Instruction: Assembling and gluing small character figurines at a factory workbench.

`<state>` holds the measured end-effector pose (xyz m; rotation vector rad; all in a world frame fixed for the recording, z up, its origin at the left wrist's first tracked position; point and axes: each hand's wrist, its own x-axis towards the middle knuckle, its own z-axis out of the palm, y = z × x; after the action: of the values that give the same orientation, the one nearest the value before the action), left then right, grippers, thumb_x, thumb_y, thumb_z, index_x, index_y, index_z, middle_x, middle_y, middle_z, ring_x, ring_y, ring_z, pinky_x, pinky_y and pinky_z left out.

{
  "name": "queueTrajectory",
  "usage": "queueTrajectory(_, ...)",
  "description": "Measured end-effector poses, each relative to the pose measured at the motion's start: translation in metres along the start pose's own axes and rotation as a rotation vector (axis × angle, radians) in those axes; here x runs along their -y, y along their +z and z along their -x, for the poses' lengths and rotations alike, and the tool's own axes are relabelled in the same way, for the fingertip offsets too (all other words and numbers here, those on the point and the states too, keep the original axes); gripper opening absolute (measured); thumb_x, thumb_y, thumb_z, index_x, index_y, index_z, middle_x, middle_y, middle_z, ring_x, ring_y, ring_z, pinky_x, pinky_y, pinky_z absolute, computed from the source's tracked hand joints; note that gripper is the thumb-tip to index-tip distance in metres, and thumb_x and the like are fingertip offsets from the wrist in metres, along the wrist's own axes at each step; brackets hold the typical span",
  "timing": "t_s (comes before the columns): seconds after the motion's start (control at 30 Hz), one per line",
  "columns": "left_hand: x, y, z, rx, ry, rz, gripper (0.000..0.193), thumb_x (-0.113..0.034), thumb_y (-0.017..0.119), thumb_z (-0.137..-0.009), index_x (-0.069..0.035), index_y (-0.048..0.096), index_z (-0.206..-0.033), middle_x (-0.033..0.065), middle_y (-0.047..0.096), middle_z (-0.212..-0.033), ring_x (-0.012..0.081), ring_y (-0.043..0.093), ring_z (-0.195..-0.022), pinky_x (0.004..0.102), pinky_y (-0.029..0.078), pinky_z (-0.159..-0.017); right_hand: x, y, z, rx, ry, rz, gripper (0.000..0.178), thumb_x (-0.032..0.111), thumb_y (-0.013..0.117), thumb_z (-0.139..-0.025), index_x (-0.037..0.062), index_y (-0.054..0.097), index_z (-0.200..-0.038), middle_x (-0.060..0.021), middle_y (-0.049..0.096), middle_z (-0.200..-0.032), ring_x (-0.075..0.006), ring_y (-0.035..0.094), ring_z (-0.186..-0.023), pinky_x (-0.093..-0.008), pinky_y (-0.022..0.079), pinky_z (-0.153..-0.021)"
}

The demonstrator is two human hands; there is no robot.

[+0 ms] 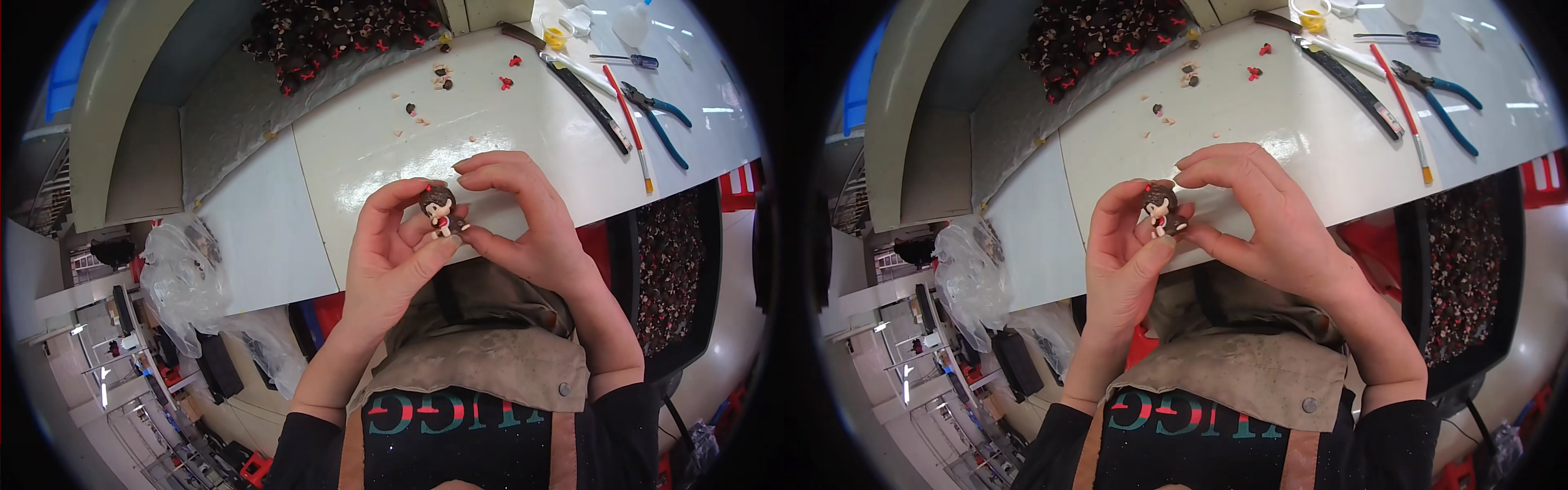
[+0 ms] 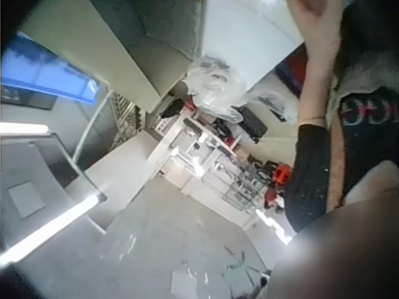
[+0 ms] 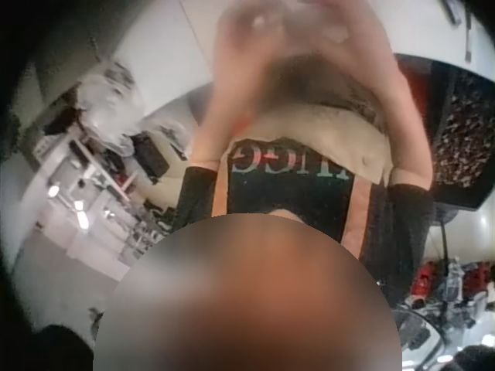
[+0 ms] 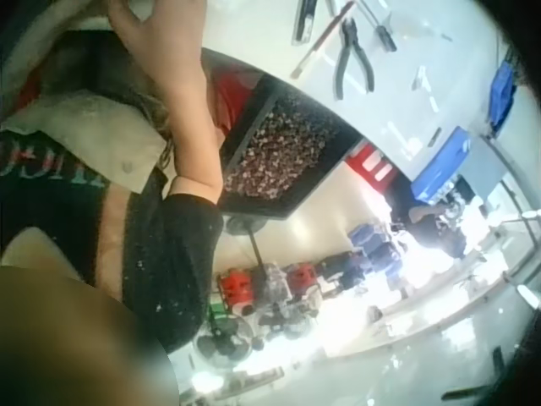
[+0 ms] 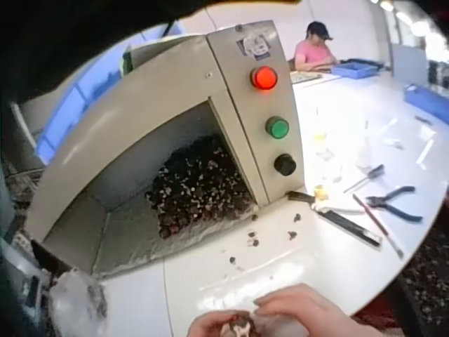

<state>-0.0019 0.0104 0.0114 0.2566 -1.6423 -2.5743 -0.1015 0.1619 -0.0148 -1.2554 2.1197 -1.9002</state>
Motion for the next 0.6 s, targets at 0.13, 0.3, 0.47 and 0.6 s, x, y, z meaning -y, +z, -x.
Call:
queueTrajectory(0.13,0.012,0.009,0.001,-0.023,0.067,0.011,0.052,0.009,0.058,-0.085,-0.004,0.037,-0.130,0.0114,0.042,-0.130,0.0225,0.052,-0.116,0.0334,0.045,-0.097,0.003,0.003,0.002,-0.002,0.010,0.024,0.046,-0.008,0.071,-0.065,0.0049,0.056,-0.107,-0.0112,0.058,-0.112,-0.0236,0.058,-0.103,-0.0301,0.052,-0.080)
queueTrajectory(0.3,0.015,0.016,-0.002,0.027,0.063,0.002,0.057,0.010,0.058,-0.084,-0.003,0.034,-0.135,0.0119,0.046,-0.127,0.0199,0.052,-0.115,0.0321,0.045,-0.097,0.000,0.006,0.007,-0.034,-0.017,0.039,0.047,-0.010,0.070,-0.064,0.0045,0.057,-0.107,-0.0106,0.058,-0.110,-0.0192,0.060,-0.097,-0.0258,0.055,-0.069)
queueTrajectory(0.47,0.013,0.015,-0.002,-0.089,-0.035,0.019,0.046,0.000,0.052,-0.091,-0.003,0.036,-0.135,0.0106,0.051,-0.123,0.0178,0.053,-0.113,0.0322,0.045,-0.096,0.000,0.008,0.006,-0.065,-0.057,0.133,0.047,-0.009,0.070,-0.064,0.0038,0.058,-0.107,-0.0108,0.059,-0.106,-0.0212,0.060,-0.095,-0.0272,0.054,-0.072)
queueTrajectory(0.6,0.000,0.007,-0.008,-0.070,-0.219,0.270,0.040,-0.010,0.047,-0.095,-0.004,0.039,-0.134,0.0090,0.053,-0.121,0.0160,0.054,-0.111,0.0318,0.045,-0.095,0.001,0.009,0.004,-0.046,-0.098,0.177,0.046,-0.008,0.070,-0.064,0.0034,0.059,-0.107,-0.0110,0.060,-0.105,-0.0228,0.060,-0.095,-0.0282,0.053,-0.074)
